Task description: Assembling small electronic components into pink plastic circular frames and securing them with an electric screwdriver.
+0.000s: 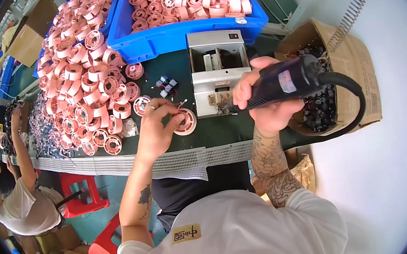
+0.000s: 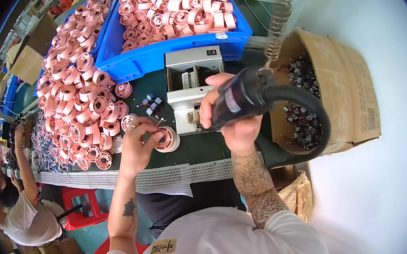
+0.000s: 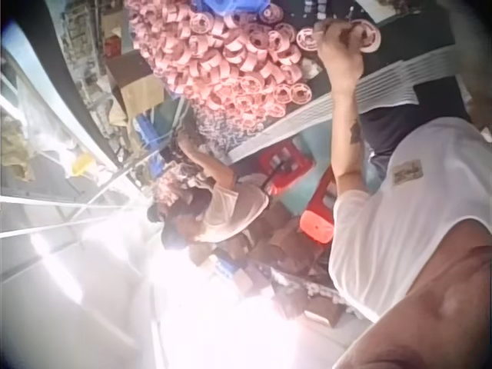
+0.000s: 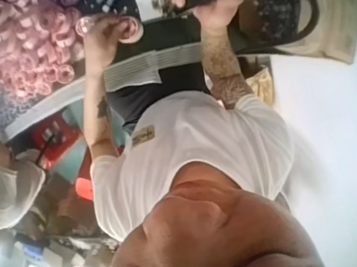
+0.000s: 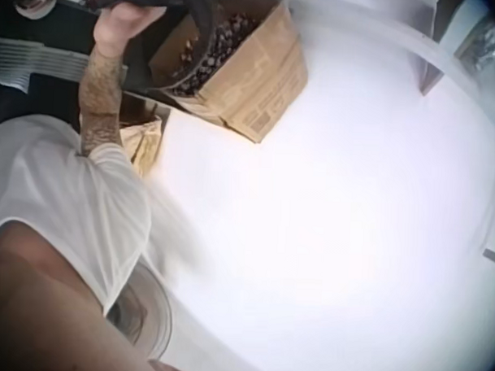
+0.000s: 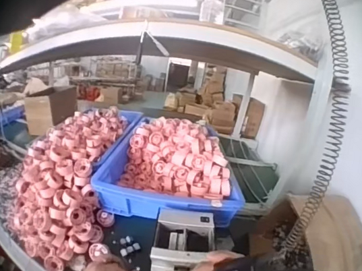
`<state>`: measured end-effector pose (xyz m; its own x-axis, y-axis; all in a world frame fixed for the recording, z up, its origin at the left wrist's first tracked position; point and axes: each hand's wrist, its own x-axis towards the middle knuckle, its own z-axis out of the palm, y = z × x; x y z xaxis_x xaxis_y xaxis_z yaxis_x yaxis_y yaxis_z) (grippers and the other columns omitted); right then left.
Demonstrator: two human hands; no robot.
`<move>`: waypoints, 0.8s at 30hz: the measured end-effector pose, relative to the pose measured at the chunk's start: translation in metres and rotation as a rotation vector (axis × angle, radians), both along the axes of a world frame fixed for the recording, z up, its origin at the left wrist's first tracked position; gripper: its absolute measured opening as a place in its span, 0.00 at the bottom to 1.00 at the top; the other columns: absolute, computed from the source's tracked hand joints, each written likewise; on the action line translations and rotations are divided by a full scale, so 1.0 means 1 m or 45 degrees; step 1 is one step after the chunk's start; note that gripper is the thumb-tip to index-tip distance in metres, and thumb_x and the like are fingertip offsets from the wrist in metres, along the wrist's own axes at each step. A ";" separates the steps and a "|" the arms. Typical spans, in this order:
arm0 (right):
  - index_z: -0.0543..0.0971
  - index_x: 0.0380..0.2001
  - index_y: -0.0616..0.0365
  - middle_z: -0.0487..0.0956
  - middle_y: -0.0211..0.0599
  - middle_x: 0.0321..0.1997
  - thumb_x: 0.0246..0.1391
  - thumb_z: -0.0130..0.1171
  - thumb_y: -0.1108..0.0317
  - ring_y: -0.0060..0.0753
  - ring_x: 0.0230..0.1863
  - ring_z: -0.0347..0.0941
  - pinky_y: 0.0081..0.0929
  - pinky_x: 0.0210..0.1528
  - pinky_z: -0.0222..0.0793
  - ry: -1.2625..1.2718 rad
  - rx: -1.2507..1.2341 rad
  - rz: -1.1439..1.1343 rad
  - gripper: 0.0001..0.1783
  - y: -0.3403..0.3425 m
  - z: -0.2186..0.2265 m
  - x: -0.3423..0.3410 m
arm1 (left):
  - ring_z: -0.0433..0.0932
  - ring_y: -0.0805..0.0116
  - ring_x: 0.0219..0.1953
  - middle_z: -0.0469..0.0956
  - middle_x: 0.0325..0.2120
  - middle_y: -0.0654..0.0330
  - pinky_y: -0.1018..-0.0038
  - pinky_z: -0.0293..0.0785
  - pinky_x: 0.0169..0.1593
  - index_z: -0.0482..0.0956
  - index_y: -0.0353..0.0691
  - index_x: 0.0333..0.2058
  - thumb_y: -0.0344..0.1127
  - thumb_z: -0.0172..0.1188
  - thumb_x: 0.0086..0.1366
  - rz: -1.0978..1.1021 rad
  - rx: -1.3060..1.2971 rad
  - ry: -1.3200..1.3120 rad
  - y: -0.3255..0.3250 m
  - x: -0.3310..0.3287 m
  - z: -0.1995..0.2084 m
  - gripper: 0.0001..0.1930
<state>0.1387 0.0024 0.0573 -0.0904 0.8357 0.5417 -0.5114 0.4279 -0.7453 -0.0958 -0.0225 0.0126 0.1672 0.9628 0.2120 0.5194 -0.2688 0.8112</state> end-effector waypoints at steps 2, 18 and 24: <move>0.60 0.54 0.64 0.71 0.37 0.24 0.41 0.41 0.20 0.28 0.19 0.67 0.28 0.24 0.66 -0.018 0.017 0.000 0.56 0.002 -0.006 0.000 | 0.74 0.61 0.35 0.74 0.34 0.55 0.70 0.70 0.39 0.77 0.36 0.35 0.30 0.64 0.53 0.045 -0.011 0.011 0.001 0.004 0.002 0.11; 0.60 0.53 0.63 0.70 0.35 0.24 0.43 0.39 0.21 0.26 0.20 0.67 0.27 0.24 0.66 -0.148 0.001 -0.004 0.54 0.003 -0.013 -0.003 | 0.75 0.74 0.25 0.76 0.25 0.59 0.78 0.69 0.29 0.74 0.32 0.36 0.31 0.62 0.57 0.143 -0.276 -0.264 -0.013 0.001 -0.019 0.11; 0.60 0.53 0.64 0.70 0.35 0.24 0.43 0.39 0.20 0.27 0.20 0.67 0.27 0.23 0.66 -0.076 0.024 -0.093 0.54 0.004 -0.013 -0.007 | 0.76 0.79 0.31 0.78 0.30 0.61 0.81 0.73 0.35 0.73 0.31 0.44 0.28 0.59 0.59 0.050 -0.384 -0.565 -0.011 0.000 -0.036 0.14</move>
